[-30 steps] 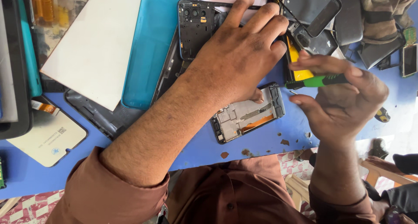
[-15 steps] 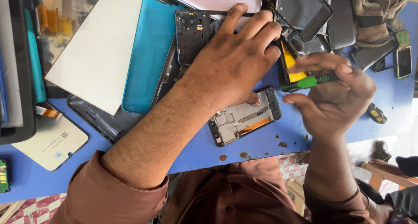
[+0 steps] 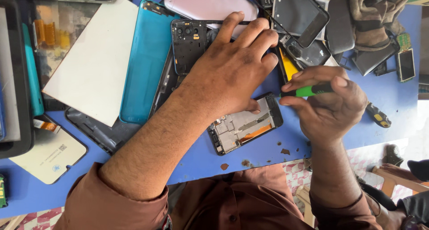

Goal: The person disassembles a smartphone using a screwdriver, removes the back cover, and manipulates internal components. They then handle another phone, remove its back cover, and continue working on the internal parts with a screwdriver.

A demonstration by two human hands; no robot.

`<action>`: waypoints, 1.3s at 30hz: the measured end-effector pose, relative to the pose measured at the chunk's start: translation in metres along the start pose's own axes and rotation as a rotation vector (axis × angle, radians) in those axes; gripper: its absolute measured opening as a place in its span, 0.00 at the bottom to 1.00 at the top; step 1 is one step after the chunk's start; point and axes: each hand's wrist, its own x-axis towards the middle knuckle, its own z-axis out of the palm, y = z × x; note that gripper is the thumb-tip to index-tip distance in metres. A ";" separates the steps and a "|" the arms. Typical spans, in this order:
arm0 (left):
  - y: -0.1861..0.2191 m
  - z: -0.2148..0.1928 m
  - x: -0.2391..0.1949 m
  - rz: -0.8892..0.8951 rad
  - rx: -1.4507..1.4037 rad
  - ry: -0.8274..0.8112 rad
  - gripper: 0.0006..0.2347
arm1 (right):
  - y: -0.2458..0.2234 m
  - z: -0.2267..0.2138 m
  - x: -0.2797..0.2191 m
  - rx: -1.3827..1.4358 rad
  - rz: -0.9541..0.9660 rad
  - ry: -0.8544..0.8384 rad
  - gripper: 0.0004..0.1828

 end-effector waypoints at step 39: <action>0.005 -0.008 0.001 0.094 0.043 0.157 0.12 | -0.013 0.008 0.002 -0.244 -0.045 0.019 0.47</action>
